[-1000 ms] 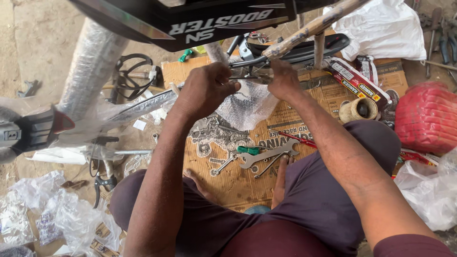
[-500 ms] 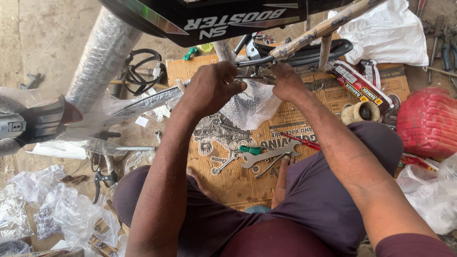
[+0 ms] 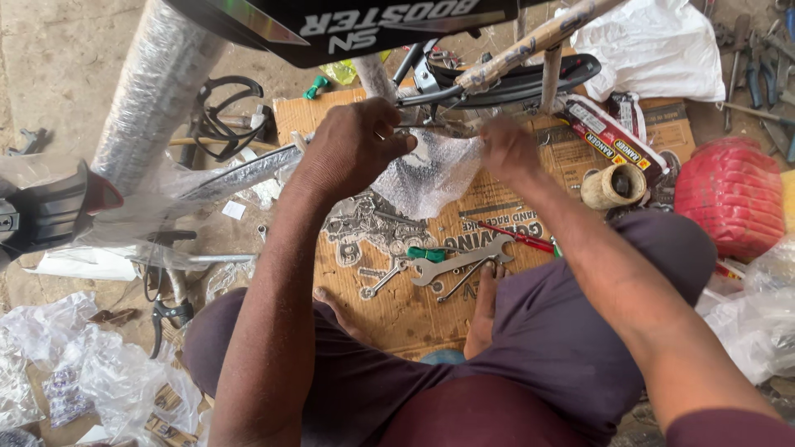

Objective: The person sits on the floor and assembles a bicycle by attaching the chain to the crankset and rear wheel. They use their hands to thread the chain and adjust its position, then lift the partially assembled bicycle upright.

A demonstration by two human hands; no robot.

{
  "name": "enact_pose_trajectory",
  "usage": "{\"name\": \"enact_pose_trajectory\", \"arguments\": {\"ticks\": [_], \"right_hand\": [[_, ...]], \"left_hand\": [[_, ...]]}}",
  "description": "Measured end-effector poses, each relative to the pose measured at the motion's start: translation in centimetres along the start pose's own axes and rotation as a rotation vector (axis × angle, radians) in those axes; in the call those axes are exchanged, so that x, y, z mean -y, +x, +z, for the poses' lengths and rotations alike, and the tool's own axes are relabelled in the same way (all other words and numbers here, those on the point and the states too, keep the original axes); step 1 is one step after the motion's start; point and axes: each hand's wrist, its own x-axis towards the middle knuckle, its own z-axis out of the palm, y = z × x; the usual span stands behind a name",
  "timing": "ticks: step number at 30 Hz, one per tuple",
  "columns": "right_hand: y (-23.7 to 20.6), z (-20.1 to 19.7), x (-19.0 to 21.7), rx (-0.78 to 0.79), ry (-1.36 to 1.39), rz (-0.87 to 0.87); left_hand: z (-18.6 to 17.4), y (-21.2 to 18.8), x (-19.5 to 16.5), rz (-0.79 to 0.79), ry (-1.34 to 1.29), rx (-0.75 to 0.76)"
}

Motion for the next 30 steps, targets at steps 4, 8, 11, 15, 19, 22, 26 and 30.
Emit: {"name": "enact_pose_trajectory", "arguments": {"ticks": [4,8,11,15,19,22,26,30], "right_hand": [[-3.4,4.4,1.5,0.403,-0.149,-0.055],[-7.5,8.7,4.5,0.658,-0.305,-0.221],[-10.0,10.0,6.5,0.816,-0.318,-0.056],[-11.7,10.2,7.8,0.527,-0.208,-0.222],[-11.6,9.6,8.6,0.538,-0.187,-0.232],[-11.3,9.3,8.9,0.578,-0.213,-0.251],[-10.7,9.0,9.6,0.484,-0.029,-0.166],[-9.2,7.5,11.7,0.190,0.285,-0.220]], "left_hand": [[0.3,0.3,-0.3,0.049,-0.044,0.005],[0.2,0.5,-0.5,0.021,0.013,-0.027],[-0.5,0.2,-0.3,0.108,0.011,-0.154],[-1.6,-0.6,0.2,0.035,0.059,-0.141],[-2.1,-1.2,0.2,-0.071,0.129,-0.078],[-2.2,-1.5,0.2,-0.087,0.190,-0.066],[-2.1,-1.6,0.7,-0.065,0.159,-0.065],[-1.1,-1.3,1.2,0.018,0.236,-0.096]]}}
